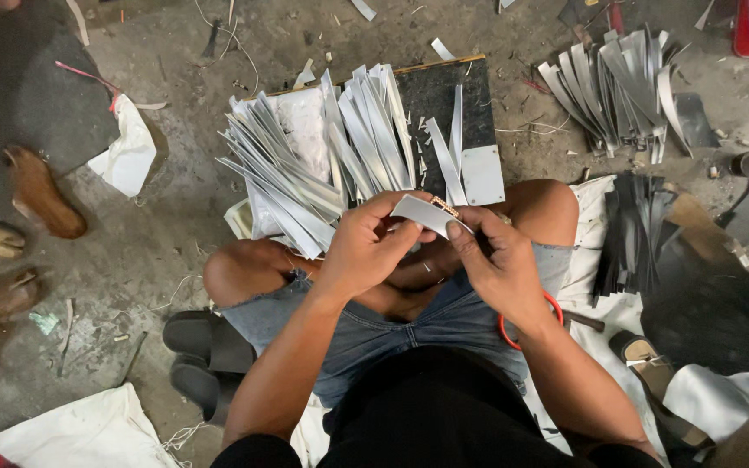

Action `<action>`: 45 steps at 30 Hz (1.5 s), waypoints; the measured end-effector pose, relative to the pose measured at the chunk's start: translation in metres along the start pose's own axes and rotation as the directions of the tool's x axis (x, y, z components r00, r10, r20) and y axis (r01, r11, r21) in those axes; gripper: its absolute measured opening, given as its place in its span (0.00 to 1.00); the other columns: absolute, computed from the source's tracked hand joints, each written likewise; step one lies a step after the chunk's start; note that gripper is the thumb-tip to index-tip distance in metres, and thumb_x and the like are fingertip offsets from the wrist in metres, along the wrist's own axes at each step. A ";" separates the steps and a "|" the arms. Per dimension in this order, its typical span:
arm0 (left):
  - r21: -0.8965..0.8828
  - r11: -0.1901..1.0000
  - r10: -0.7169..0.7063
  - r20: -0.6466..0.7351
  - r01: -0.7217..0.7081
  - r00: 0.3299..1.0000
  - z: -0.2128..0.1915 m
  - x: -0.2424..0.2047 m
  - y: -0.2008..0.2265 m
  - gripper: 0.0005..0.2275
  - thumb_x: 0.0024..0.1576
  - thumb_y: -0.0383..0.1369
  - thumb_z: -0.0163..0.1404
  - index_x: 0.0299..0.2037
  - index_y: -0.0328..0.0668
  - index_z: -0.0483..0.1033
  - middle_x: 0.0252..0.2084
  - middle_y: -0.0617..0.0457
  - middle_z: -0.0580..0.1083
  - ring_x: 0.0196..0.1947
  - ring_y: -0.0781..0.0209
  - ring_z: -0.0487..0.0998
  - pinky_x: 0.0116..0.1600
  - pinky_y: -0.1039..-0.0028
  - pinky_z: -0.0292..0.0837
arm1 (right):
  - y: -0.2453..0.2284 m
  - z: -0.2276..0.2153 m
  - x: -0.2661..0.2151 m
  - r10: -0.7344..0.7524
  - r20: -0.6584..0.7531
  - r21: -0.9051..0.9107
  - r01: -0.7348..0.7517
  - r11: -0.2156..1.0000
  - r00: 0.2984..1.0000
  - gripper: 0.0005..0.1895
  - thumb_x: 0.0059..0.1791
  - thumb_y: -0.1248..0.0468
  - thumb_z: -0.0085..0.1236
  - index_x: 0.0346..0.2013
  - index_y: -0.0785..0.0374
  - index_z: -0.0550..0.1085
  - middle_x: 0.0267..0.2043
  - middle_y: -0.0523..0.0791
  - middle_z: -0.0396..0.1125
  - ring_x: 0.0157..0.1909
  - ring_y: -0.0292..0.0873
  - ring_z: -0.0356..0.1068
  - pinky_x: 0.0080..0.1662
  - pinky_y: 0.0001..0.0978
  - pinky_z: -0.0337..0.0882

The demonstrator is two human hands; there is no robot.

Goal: The person sits on the floor and uses red-handled scissors to cut long strips of white and black material. They repeatedly pick up strips, cut them into smaller pieces, and place the cut pieces into piles on the floor.

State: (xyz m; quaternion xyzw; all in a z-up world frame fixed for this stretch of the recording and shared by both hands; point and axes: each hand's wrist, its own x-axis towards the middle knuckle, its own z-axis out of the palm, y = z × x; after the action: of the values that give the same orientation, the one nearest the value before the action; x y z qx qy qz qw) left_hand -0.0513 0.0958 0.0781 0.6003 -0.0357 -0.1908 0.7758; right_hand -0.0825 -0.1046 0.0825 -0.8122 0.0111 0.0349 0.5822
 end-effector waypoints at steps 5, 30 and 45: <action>-0.108 0.991 0.087 0.084 -0.077 0.993 0.002 -0.002 -0.005 0.14 0.63 0.24 0.52 0.59 0.28 0.71 0.52 0.47 0.77 0.50 0.65 0.80 0.56 0.73 0.79 | -0.003 -0.002 -0.001 -0.051 -0.026 -0.054 0.049 0.997 0.998 0.09 0.54 0.64 0.58 0.44 0.69 0.77 0.27 0.41 0.67 0.29 0.31 0.62 0.31 0.27 0.63; -0.259 0.966 -0.091 -0.332 0.003 0.939 0.013 -0.013 -0.016 0.13 0.63 0.33 0.55 0.45 0.23 0.78 0.37 0.42 0.80 0.31 0.60 0.82 0.37 0.75 0.78 | 0.009 -0.022 0.000 -0.108 0.088 -0.042 0.112 0.993 0.990 0.07 0.52 0.68 0.60 0.44 0.68 0.76 0.29 0.44 0.72 0.33 0.35 0.69 0.37 0.27 0.69; 0.544 0.838 0.132 -0.287 0.048 0.949 -0.050 0.001 0.009 0.10 0.57 0.27 0.58 0.47 0.36 0.78 0.38 0.50 0.80 0.35 0.63 0.82 0.41 0.74 0.78 | 0.040 -0.019 -0.007 0.119 -0.062 0.336 -0.092 0.937 0.991 0.08 0.59 0.64 0.53 0.44 0.67 0.75 0.35 0.41 0.69 0.38 0.33 0.66 0.43 0.25 0.67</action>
State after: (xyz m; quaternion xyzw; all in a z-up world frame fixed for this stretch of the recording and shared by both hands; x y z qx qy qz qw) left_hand -0.0342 0.1434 0.0725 0.8174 0.0216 -0.0580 0.5728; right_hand -0.0909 -0.1357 0.0516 -0.7012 0.0838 0.0307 0.7073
